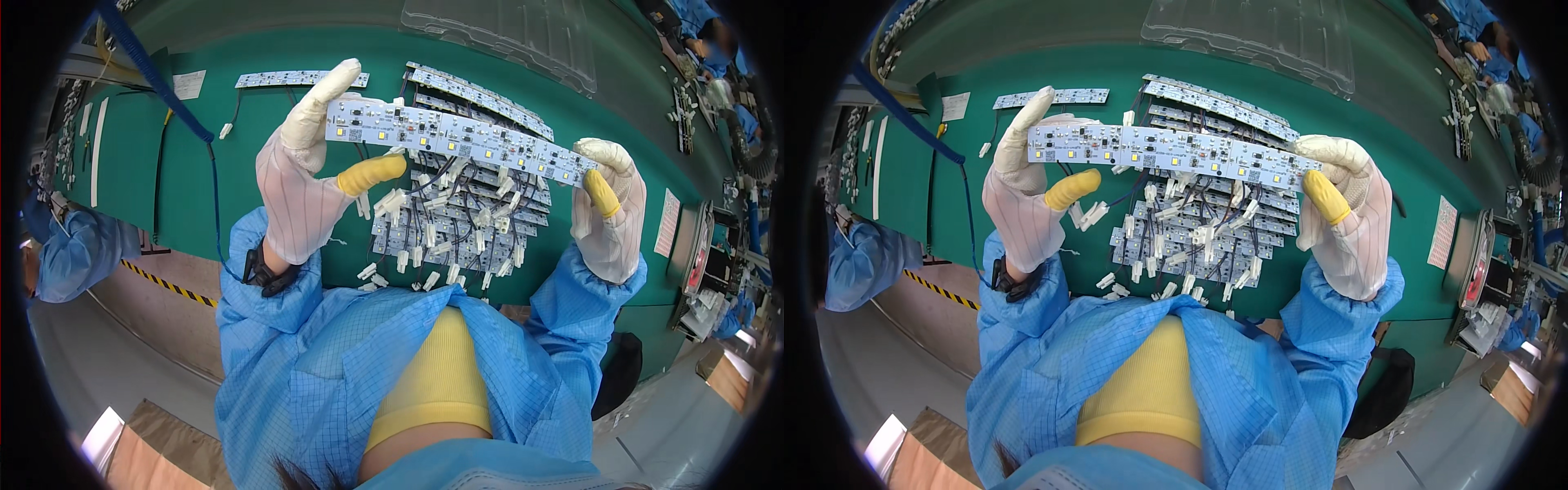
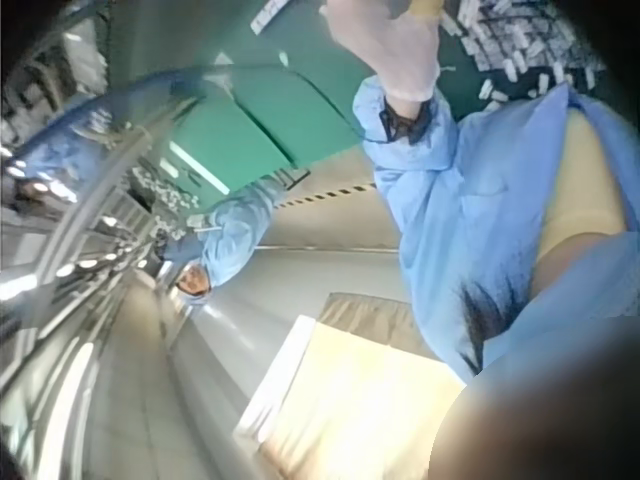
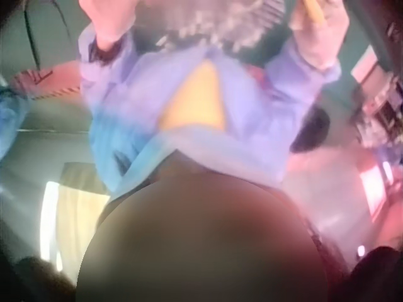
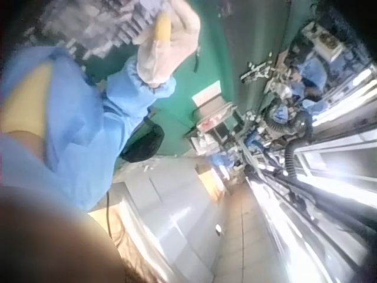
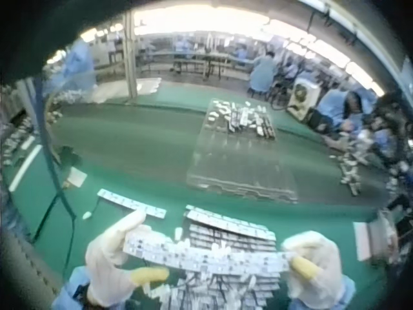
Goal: Inspecting and stacking LED circuit board strips on an assembly line.
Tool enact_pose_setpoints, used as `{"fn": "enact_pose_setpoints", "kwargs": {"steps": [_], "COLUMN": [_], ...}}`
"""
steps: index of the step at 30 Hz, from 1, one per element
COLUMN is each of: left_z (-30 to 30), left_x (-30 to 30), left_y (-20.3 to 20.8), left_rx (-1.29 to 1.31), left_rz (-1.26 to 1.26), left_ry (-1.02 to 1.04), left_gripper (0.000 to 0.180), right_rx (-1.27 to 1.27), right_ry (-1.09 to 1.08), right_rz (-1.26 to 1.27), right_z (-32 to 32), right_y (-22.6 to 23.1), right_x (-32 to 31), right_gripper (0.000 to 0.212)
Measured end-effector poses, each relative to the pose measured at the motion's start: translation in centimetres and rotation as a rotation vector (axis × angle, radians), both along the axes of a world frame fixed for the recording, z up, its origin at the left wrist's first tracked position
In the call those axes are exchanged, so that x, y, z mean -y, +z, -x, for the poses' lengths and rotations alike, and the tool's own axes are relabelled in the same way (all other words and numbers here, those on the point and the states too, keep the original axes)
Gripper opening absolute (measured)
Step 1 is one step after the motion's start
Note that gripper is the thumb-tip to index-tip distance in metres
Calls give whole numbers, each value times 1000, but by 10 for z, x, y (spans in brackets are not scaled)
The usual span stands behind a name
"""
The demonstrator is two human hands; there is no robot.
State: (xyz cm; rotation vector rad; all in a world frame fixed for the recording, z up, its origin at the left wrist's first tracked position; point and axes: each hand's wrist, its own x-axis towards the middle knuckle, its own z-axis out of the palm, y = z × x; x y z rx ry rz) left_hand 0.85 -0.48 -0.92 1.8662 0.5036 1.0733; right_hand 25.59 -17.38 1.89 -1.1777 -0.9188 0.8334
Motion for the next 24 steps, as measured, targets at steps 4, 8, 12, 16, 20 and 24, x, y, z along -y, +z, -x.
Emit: {"fn": "enact_pose_setpoints", "kwargs": {"steps": [4,8,12,16,20,24], "left_z": [-1,-2,-1,0,1,1], "left_x": [3,4,4,7,8,6], "left_y": [-1,-2,-2,2,4,3], "left_rx": [71,180,194,169,182,118], "left_rz": [95,103,162,210,274,251], "left_ry": [-14,-48,-22,-12,-36,-97], "left_gripper": [79,73,65,50,51,56], "right_rx": [29,36,-26,-6,-3,76], "right_ry": [-15,-4,41,-20,-16,-78], "right_rz": [6,24,-64,72,-5,78], "right_z": [2,2,2,6,4,2], "right_y": [1,0,-4,1,-2,1], "right_x": [-1,1,0,-1,-2,1], "right_gripper": [48,48,45,39,34,33]}}
